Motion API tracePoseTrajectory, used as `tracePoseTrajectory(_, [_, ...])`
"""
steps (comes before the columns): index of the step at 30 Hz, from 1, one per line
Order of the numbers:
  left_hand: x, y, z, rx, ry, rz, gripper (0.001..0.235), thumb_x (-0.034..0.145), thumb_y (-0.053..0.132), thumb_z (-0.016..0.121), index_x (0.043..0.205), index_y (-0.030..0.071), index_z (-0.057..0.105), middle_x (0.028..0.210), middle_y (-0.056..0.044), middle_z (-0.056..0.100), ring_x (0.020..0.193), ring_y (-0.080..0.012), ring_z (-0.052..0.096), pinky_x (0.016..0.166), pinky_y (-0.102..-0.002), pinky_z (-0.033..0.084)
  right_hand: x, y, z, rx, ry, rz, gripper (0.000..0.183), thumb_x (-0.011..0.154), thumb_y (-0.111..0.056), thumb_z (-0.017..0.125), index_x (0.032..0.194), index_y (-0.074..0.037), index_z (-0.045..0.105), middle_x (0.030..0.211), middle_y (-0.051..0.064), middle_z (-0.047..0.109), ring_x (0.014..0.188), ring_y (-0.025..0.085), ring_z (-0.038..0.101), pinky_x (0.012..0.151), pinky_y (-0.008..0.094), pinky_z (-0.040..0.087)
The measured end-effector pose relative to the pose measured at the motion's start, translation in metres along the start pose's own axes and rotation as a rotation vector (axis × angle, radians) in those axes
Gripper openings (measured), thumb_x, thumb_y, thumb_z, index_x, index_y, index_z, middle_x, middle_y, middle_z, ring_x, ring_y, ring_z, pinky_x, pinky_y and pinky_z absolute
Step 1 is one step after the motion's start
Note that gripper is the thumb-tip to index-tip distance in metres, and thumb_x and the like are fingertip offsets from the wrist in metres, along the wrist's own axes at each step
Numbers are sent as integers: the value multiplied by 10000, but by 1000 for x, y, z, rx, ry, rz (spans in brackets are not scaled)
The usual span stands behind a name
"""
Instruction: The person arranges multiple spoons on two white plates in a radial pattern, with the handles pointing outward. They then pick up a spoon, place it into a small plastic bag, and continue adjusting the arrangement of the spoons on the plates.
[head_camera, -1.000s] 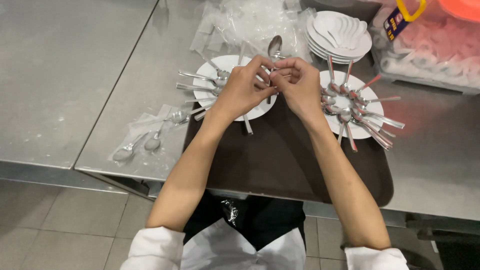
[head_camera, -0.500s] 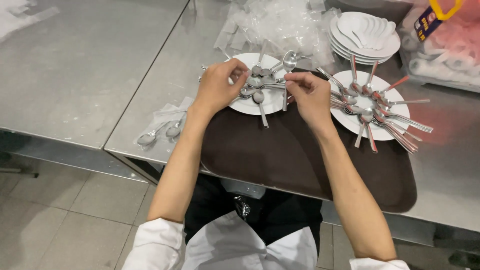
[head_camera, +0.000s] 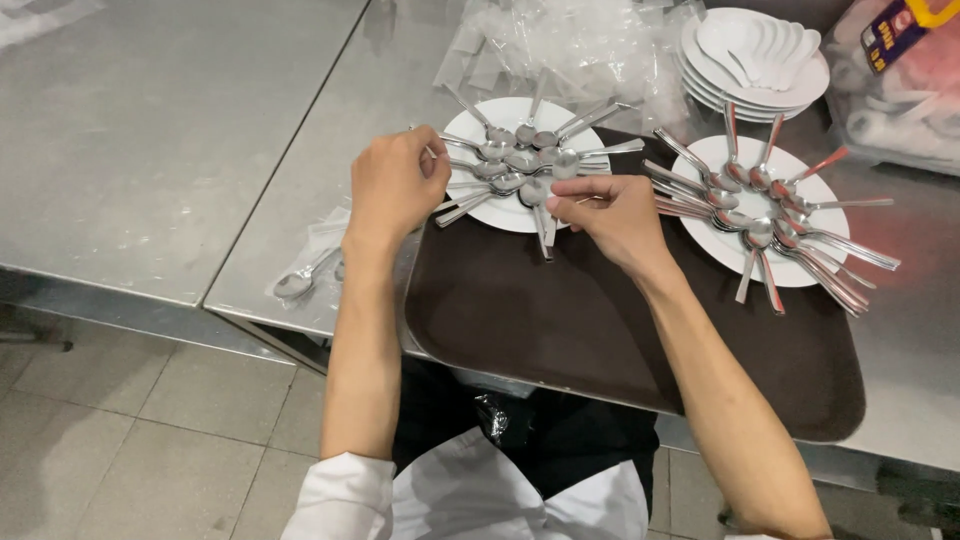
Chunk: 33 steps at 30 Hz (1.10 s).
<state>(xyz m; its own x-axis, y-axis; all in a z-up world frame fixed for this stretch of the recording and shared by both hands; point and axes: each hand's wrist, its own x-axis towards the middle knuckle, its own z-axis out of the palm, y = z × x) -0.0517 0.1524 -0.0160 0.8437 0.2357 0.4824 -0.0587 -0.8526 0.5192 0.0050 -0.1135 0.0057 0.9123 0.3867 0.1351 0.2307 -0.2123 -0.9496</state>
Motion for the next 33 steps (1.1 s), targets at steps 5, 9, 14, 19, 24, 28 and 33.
tracePoseTrajectory(5, [0,7,2,-119,-45,118,94,872,151,711,952,133,756,744,-49,699,750,-288,695,712,-438,547,-1,8,2,-37,-100,41,307,757,-20,784,1064,3,778,836,179,746,702,125,713,630,235,593])
tracePoseTrajectory(9, [1,15,0,-123,-62,199,106,872,87,702,952,102,770,843,-84,724,866,-310,702,784,-454,550,1,9,4,-76,-128,69,324,763,-21,787,1082,31,763,845,194,738,687,147,714,617,239,598])
tracePoseTrajectory(14, [5,-7,18,-36,-101,105,202,831,21,690,998,101,770,875,-82,732,861,-302,710,789,-465,551,-3,0,6,-106,-141,78,325,756,-1,772,1076,54,758,845,209,732,682,165,717,605,257,606])
tracePoseTrajectory(19, [6,-19,24,41,-144,9,200,807,76,719,972,170,782,874,-20,757,847,-274,729,806,-449,546,1,3,8,-96,-145,90,339,753,-2,773,1087,47,756,843,200,737,691,167,726,612,252,615])
tracePoseTrajectory(24, [4,-16,20,64,-152,-26,199,802,79,708,936,202,789,841,-7,762,832,-274,735,811,-435,547,-1,-1,9,-99,-146,98,352,748,-4,775,1093,58,748,843,205,743,693,168,732,612,244,618])
tracePoseTrajectory(28, [4,-14,19,55,-173,-26,219,767,70,722,925,197,804,818,-22,765,819,-311,733,815,-444,548,-2,-3,9,-129,-152,111,342,754,-8,777,1086,68,747,849,210,746,694,168,734,611,250,621])
tracePoseTrajectory(33, [5,-21,26,18,-188,23,223,737,15,720,884,164,797,805,-62,763,833,-365,732,820,-464,553,-4,-3,9,-173,-145,103,303,780,-27,768,1075,44,762,850,192,742,691,159,723,622,266,623])
